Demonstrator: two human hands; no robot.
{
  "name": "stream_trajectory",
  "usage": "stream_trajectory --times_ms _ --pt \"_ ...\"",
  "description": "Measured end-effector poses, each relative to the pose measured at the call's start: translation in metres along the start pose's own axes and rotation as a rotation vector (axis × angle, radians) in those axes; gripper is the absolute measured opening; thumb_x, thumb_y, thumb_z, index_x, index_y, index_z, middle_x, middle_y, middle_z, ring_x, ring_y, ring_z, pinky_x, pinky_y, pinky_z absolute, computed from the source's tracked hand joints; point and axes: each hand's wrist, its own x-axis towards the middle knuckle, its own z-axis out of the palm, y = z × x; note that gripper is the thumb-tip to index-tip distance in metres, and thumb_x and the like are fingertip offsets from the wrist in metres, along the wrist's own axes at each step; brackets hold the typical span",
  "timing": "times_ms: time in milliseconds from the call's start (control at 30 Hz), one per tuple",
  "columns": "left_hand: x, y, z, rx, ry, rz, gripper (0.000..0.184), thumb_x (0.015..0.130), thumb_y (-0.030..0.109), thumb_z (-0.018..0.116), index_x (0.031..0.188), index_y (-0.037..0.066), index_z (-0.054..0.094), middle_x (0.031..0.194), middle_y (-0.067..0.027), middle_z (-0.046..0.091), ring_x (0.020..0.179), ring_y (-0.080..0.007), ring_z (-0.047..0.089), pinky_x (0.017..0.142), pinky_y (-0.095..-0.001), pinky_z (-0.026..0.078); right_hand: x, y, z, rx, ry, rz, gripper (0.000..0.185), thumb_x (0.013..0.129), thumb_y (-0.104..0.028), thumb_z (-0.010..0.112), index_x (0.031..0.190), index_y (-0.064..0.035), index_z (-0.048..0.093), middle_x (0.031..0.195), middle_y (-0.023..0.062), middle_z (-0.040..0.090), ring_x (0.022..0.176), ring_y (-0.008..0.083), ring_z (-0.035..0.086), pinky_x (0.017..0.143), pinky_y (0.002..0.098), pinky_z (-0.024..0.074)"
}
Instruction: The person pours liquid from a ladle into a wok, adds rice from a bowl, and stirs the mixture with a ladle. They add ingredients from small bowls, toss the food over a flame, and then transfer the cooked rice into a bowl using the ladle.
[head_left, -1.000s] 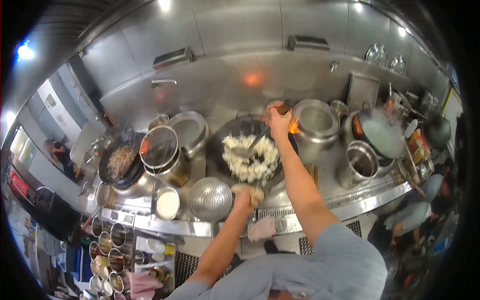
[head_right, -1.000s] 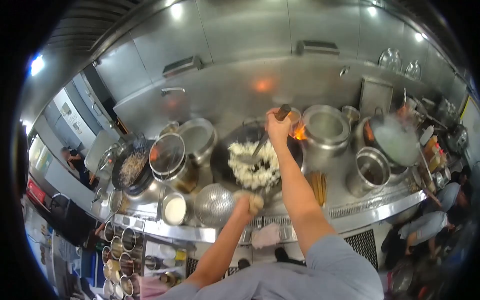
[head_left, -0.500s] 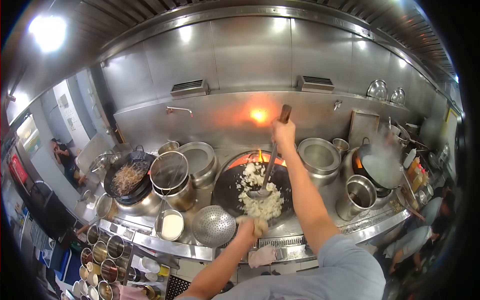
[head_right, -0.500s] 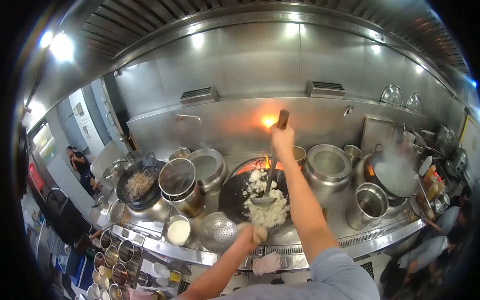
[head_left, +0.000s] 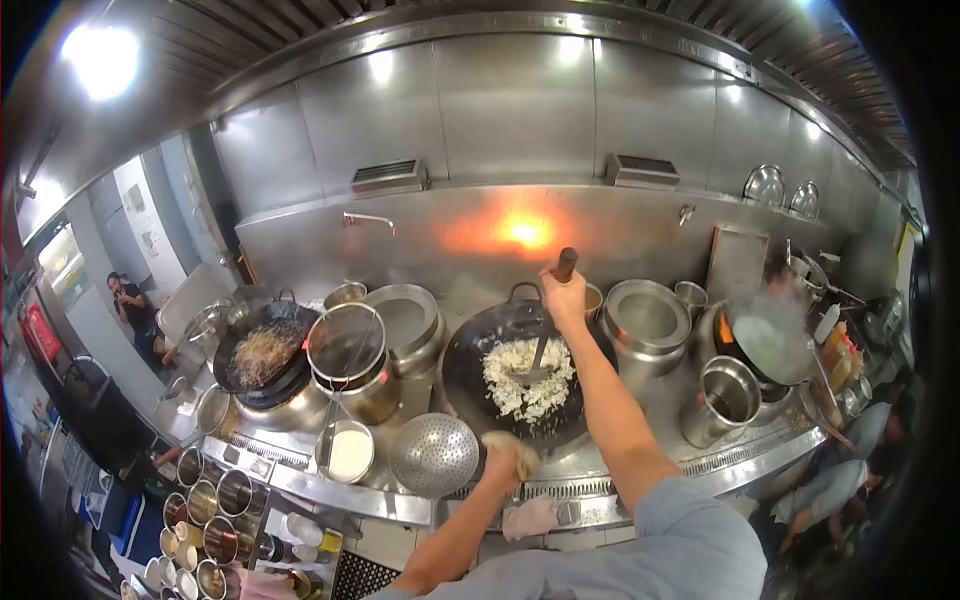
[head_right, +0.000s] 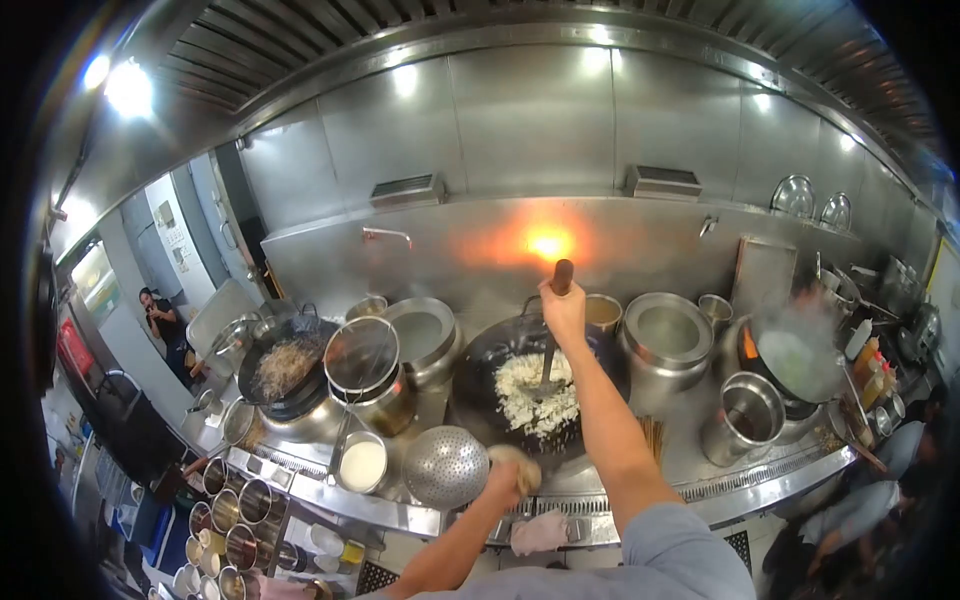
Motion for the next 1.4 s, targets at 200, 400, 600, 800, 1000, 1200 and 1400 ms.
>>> stream_trajectory --times_ms 200,400,600,800,1000,1200,1400 --pt "0.004 0.012 -0.006 -0.084 0.106 -0.015 0.018 0.079 -0.004 0.047 0.096 0.001 0.050 0.079 -0.0110 0.055 0.062 -0.0247 0.059 0.045 -0.0388 0.048 0.044 -0.083 -0.038 0.308 0.070 -0.074 0.005 0.082 -0.007 0.060 0.082 -0.0028 0.058 0.057 0.0009 0.050 0.042 0.0105 0.044 0.038 0.0270 0.0346" --pt "0.109 0.021 -0.024 0.121 0.052 0.053 0.018 0.080 -0.002 0.049 0.098 -0.005 0.052 0.085 -0.0149 0.058 0.066 -0.0262 0.062 0.045 -0.0371 0.046 -0.022 0.013 -0.041 0.180 0.150 0.058 0.005 0.082 -0.005 0.059 0.077 -0.0045 0.058 0.059 0.0017 0.052 0.044 0.0100 0.046 0.040 0.0263 0.0345" --pt "0.005 0.004 0.002 -0.145 0.123 0.006 0.016 0.080 -0.004 0.048 0.095 -0.006 0.052 0.076 -0.0145 0.058 0.063 -0.0270 0.061 0.043 -0.0361 0.045 -0.023 -0.003 -0.026 0.314 0.079 0.133 0.008 0.082 -0.006 0.057 0.074 -0.0049 0.057 0.053 -0.0028 0.044 0.041 0.0080 0.043 0.038 0.0261 0.0309" --pt "-0.007 0.028 0.006 -0.020 -0.083 0.010 0.012 0.082 0.002 0.038 0.077 0.005 0.048 0.066 -0.0066 0.054 0.054 -0.0171 0.053 0.041 -0.0283 0.040 0.003 -0.026 0.004 -0.385 0.004 0.131 0.016 0.078 -0.017 0.061 0.080 -0.0019 0.061 0.061 0.0081 0.054 0.056 0.0177 0.054 0.050 0.0369 0.0431" --pt "-0.078 0.016 0.024 -0.004 0.015 -0.023 0.013 0.080 0.003 0.038 0.070 0.010 0.040 0.058 -0.0014 0.041 0.049 -0.0121 0.044 0.041 -0.0228 0.036 0.034 -0.071 0.009 -0.059 0.201 0.113 0.020 0.082 -0.018 0.055 0.082 0.0011 0.060 0.060 0.0113 0.054 0.061 0.0189 0.056 0.059 0.0391 0.0442" --pt "-0.030 -0.007 -0.010 0.014 -0.103 0.001 0.009 0.082 0.004 0.044 0.075 0.007 0.049 0.063 -0.0022 0.050 0.055 -0.0197 0.051 0.048 -0.0339 0.044 -0.008 -0.029 0.010 -0.098 0.186 -0.082 0.025 0.082 -0.022 0.057 0.079 0.0021 0.059 0.065 0.0169 0.059 0.059 0.0220 0.058 0.059 0.0422 0.0454" --pt "-0.030 0.043 0.012 0.015 -0.239 0.004 0.017 0.084 0.007 0.039 0.071 0.007 0.050 0.058 -0.0059 0.050 0.047 -0.0158 0.048 0.042 -0.0237 0.036 0.004 -0.059 0.012 -0.223 0.183 0.019 0.021 0.083 -0.020 0.056 0.085 -0.0003 0.062 0.065 0.0124 0.060 0.064 0.0187 0.059 0.061 0.0372 0.0462"
